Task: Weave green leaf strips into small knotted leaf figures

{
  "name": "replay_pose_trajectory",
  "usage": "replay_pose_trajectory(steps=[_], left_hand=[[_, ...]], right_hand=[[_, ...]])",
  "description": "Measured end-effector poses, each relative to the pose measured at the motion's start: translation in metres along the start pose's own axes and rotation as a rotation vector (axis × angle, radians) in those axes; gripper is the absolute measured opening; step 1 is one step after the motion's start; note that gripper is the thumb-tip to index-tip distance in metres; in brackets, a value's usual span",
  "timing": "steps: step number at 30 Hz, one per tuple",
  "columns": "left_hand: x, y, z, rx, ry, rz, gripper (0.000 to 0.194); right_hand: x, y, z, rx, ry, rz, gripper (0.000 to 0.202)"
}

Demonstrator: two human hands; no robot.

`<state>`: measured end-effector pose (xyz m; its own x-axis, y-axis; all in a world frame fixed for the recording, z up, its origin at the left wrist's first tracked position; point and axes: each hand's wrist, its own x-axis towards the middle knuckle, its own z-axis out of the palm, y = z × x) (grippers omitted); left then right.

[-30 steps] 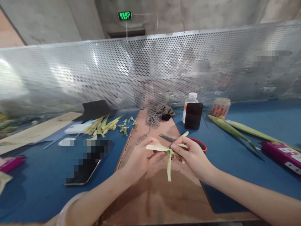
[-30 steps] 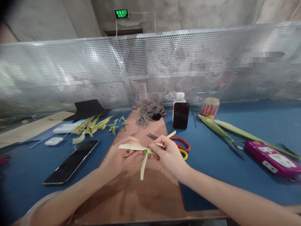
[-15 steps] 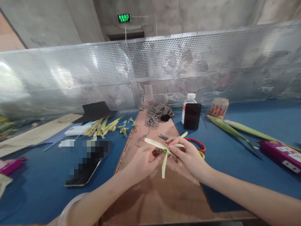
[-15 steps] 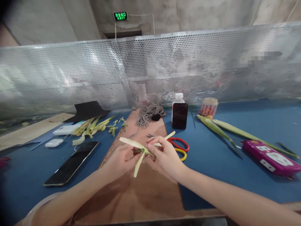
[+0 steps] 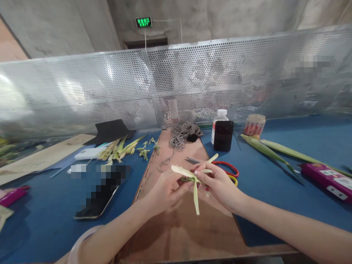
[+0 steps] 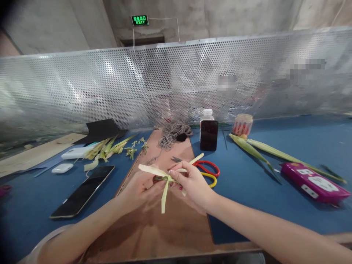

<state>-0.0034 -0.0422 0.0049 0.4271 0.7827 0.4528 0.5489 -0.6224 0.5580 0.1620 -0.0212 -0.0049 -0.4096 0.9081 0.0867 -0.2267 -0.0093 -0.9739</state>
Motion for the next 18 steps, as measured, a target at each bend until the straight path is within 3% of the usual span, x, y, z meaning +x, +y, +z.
replay_pose_trajectory(steps=[11, 18], left_hand=[[-0.0004, 0.0009, 0.0019, -0.085, -0.018, -0.015, 0.009], [-0.0014, -0.0033, 0.0054, -0.046, 0.0, -0.014, 0.015]], right_hand=[[-0.0028, -0.0014, 0.0, -0.041, -0.056, -0.008, 0.022], [-0.0039, -0.0018, 0.0006, -0.053, -0.077, -0.003, 0.023]])
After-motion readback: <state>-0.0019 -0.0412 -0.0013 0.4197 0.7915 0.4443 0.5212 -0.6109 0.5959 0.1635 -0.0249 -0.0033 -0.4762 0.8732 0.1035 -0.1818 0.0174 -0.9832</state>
